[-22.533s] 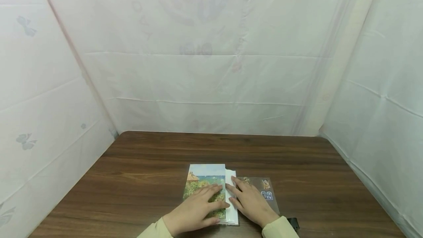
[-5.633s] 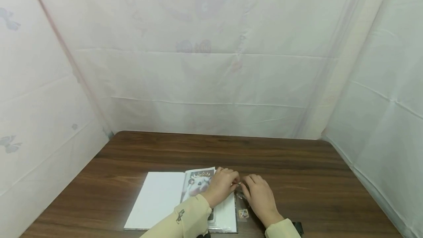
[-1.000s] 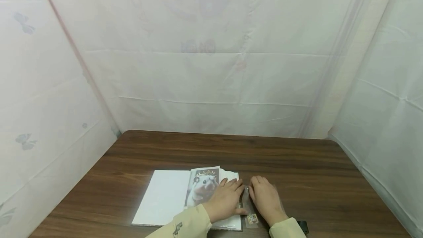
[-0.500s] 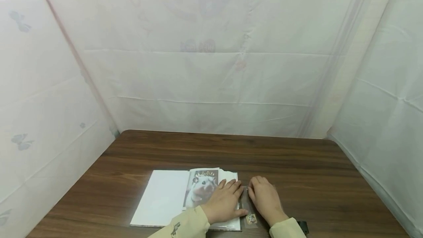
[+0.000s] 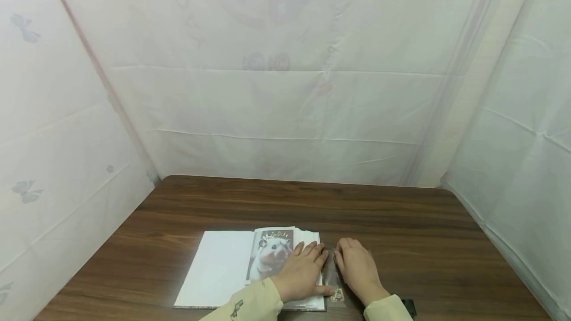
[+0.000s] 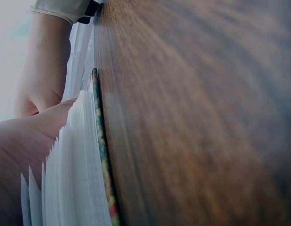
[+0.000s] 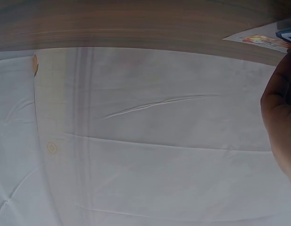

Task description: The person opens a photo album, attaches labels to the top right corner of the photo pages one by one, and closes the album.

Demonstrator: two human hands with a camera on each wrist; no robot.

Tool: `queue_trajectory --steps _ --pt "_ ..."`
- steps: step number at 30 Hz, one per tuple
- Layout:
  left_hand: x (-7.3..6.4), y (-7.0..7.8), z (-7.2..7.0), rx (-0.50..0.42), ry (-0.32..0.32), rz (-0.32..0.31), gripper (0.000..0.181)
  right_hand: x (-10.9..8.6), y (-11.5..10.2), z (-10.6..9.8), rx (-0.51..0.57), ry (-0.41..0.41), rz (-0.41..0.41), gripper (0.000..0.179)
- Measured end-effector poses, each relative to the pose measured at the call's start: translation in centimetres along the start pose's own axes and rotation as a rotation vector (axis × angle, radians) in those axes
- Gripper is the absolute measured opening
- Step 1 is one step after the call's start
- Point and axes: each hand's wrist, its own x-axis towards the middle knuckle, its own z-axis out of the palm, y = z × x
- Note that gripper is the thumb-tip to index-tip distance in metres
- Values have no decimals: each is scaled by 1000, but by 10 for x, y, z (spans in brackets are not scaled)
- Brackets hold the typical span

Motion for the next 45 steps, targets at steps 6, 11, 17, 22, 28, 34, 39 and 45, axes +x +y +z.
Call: queue_trajectory --steps 6,11,17,22,28,34,39,45 --pt "0 1 0 -2 1 0 82 1 5 -4 53 -64 62 6" --pt "0 1 0 3 26 2 83 1 8 -6 51 -57 67 5" --pt "0 1 -1 22 39 1 84 1 7 -8 47 -34 56 5" --pt "0 1 -2 10 24 -4 84 2 8 -9 78 -55 72 5" --pt "1 1 -1 -6 12 -3 83 4 12 -6 142 -70 110 6" --pt "3 1 2 -6 20 4 80 5 14 -5 150 -92 119 5" --pt "4 3 -1 -22 51 26 72 5 15 -5 148 -108 123 5" --pt "0 2 -14 61 99 67 69 5 18 -6 147 -105 130 6"
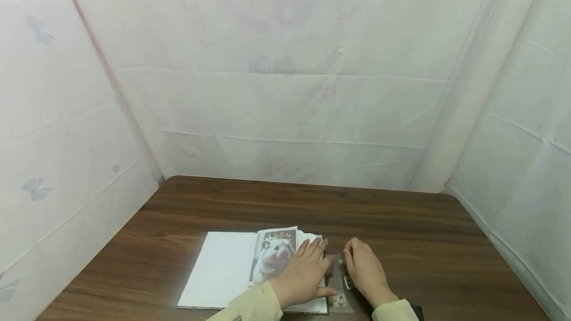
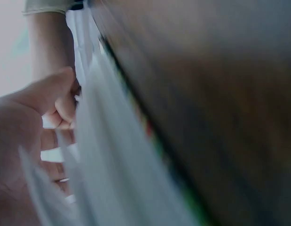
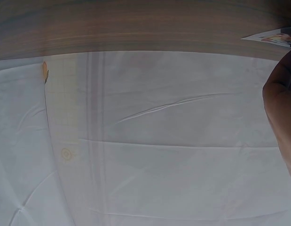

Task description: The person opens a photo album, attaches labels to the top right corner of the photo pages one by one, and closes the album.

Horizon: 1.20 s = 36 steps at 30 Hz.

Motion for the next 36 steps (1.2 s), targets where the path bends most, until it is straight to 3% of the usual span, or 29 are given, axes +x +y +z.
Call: queue_trajectory --steps 8,15,23,30,36 --pt "-15 -9 -14 136 137 52 70 -1 2 0 13 11 2 9" --pt "-30 -23 -11 103 191 35 71 -1 4 -1 -6 21 8 9" --pt "-45 -39 0 70 299 38 73 -4 5 -2 -4 19 12 9" --pt "-56 -55 1 14 311 21 73 -4 6 -3 -14 24 6 8" --pt "-63 -63 2 27 283 37 80 -5 7 -3 1 15 13 7"
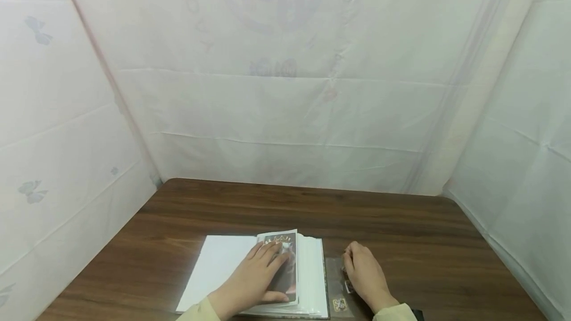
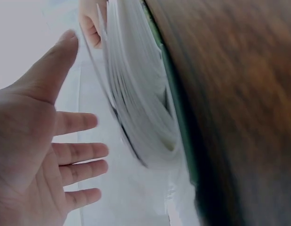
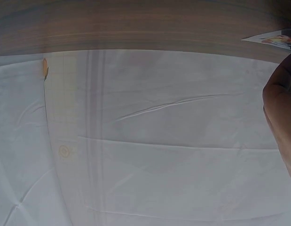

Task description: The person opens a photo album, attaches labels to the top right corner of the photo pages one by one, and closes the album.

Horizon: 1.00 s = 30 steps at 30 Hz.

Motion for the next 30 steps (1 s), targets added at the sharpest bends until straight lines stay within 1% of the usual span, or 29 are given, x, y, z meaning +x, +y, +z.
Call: queue_trajectory --steps 3,5,9,12,17,22,30 --pt "-3 0 1 -11 -25 17 85 -1 1 2 13 -15 11 8" --pt "-5 0 2 -36 -58 20 88 -1 1 3 16 -18 21 8" --pt "-7 3 3 -95 -144 30 92 -2 2 3 17 -22 26 9" --pt "-8 5 4 -131 -178 36 93 -3 3 1 18 -23 30 9" --pt "-6 7 5 -147 -185 38 91 -2 3 -4 23 -20 33 9" --pt "-6 7 4 -141 -176 46 91 0 4 -6 33 -11 41 9" --pt "-5 8 5 -152 -187 37 90 7 4 -14 102 -76 40 6"
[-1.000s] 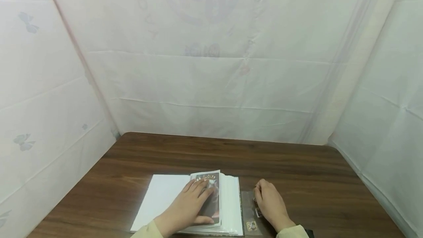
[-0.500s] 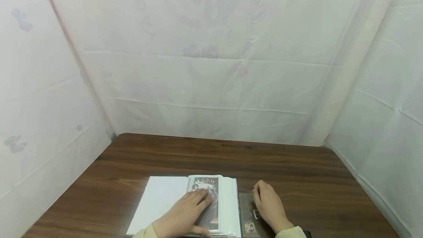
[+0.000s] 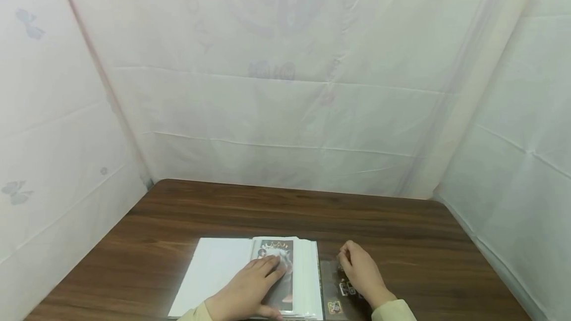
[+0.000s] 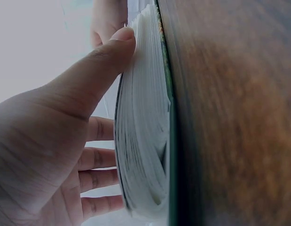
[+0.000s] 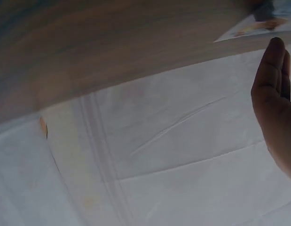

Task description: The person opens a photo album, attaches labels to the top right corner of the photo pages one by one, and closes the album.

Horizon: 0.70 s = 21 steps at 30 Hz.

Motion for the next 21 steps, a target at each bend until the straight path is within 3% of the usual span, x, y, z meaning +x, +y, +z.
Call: queue_trajectory --steps 5,9,21 --pt "0 0 1 -2 -1 -5 90 4 -7 -5 64 -26 -15 9" --pt "0 0 0 0 -2 -10 89 6 -15 -6 94 -29 -72 5" --pt "1 0 2 48 18 -1 86 16 -35 3 179 -115 -143 10"
